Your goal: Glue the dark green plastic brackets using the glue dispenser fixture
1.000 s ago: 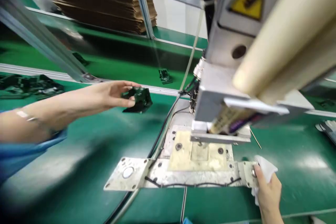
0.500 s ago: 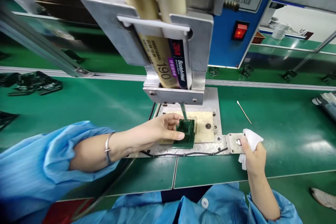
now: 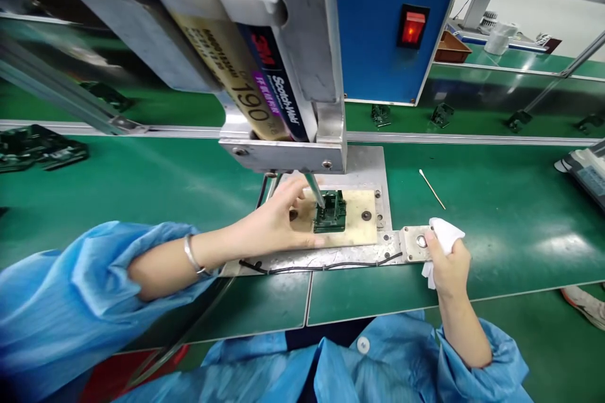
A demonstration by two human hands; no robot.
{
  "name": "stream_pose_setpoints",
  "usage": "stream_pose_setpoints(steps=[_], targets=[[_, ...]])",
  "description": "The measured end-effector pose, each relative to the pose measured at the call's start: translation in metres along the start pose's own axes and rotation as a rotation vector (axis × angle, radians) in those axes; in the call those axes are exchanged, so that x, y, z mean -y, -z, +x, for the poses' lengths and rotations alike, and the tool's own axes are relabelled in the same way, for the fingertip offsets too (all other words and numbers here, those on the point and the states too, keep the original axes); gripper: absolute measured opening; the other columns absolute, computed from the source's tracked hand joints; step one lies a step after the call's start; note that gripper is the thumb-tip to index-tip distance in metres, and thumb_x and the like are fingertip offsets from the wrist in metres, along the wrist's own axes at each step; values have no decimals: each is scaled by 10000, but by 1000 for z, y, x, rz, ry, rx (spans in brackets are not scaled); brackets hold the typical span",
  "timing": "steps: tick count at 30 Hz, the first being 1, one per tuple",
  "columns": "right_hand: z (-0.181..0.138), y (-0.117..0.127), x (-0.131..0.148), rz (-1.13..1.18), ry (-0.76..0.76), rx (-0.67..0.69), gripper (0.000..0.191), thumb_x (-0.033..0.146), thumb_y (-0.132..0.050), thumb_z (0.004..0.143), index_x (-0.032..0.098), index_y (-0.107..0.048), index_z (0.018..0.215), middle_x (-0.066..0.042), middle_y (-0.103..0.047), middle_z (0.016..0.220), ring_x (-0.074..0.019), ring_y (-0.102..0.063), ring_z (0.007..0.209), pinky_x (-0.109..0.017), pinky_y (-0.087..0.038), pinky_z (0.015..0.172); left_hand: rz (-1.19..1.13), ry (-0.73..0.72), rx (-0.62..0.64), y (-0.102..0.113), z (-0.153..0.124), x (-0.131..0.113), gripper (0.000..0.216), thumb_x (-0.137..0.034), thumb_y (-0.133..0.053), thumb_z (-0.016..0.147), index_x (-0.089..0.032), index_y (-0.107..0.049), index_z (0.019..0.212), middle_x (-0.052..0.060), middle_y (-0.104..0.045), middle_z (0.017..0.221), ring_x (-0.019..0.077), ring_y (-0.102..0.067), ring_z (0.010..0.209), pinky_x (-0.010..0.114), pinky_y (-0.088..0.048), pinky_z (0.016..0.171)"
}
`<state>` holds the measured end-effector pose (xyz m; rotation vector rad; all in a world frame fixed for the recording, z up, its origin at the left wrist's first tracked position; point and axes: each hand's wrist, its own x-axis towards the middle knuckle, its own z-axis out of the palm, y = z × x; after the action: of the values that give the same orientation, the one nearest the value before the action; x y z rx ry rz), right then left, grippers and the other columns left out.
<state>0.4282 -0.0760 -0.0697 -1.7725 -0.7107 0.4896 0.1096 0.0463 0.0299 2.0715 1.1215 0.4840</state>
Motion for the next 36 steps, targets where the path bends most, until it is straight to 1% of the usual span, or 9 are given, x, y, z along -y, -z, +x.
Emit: stream_pose_setpoints(steps=[2,5,7,9,12,16,22,28,36], targets=[[1,-1,1,-6,-10,0,615,597,-788,629,120,-718,1011,-106,-722,891,-281,-662,826,-373,-498,715,86,-26,-98,16,-13,4,1010,-556,-832,583,-259,-330,1408,140,-365,1434,369,-384,1322,521,-365,1107],[1,-1,4,-47,-18,-11,631,621,-800,580,129,-727,967,-107,-723,871,-299,-663,834,-389,-499,732,117,122,-328,38,-45,24,670,-621,-657,746,-294,-508,1311,72,-470,1414,334,-407,1336,527,-291,1149],[1,-1,6,-82,-21,-21,629,627,-816,541,130,-729,918,-106,-718,834,-307,-661,822,-399,-501,737,-33,368,-393,44,-70,42,645,-682,-625,726,-290,-585,1237,73,-563,1357,344,-480,1283,515,-396,1073],[1,-1,9,-94,-22,-26,622,626,-824,528,133,-726,896,-103,-714,811,-309,-660,820,-403,-505,740,-260,539,-363,41,-91,59,727,-717,-679,641,-265,-613,1206,98,-618,1308,332,-576,1158,422,-529,915],[1,0,11,-92,-21,-36,612,614,-832,527,136,-722,892,-98,-711,801,-306,-661,820,-405,-511,746,-476,626,-403,24,-109,72,720,-702,-737,597,-250,-648,1150,85,-683,1190,224,-639,905,234,-557,669],[1,0,10,-78,-3,-33,608,587,-841,538,133,-722,923,-103,-718,852,-300,-664,845,-406,-517,774,-587,648,-551,3,-111,72,687,-649,-788,594,-270,-651,1150,38,-708,1040,147,-603,771,128,-499,564],[3,1,4,-105,69,-51,585,583,-812,586,135,-728,953,-109,-723,897,-306,-668,875,-419,-514,807,-726,592,-680,-6,-109,76,586,-605,-801,621,-271,-683,1087,15,-697,1014,115,-598,747,102,-506,611],[2,2,6,-122,92,-64,562,575,-797,601,139,-731,949,-110,-723,904,-308,-672,851,-408,-520,753,-759,562,-702,-10,-109,81,538,-562,-814,640,-265,-693,1071,19,-701,1006,124,-617,775,123,-520,642],[1,2,10,-143,81,-88,544,608,-800,557,148,-715,835,-80,-700,795,-287,-654,790,-386,-513,698,-750,556,-709,-10,-109,72,494,-556,-803,667,-257,-697,1046,11,-695,1010,112,-616,781,125,-516,657]])
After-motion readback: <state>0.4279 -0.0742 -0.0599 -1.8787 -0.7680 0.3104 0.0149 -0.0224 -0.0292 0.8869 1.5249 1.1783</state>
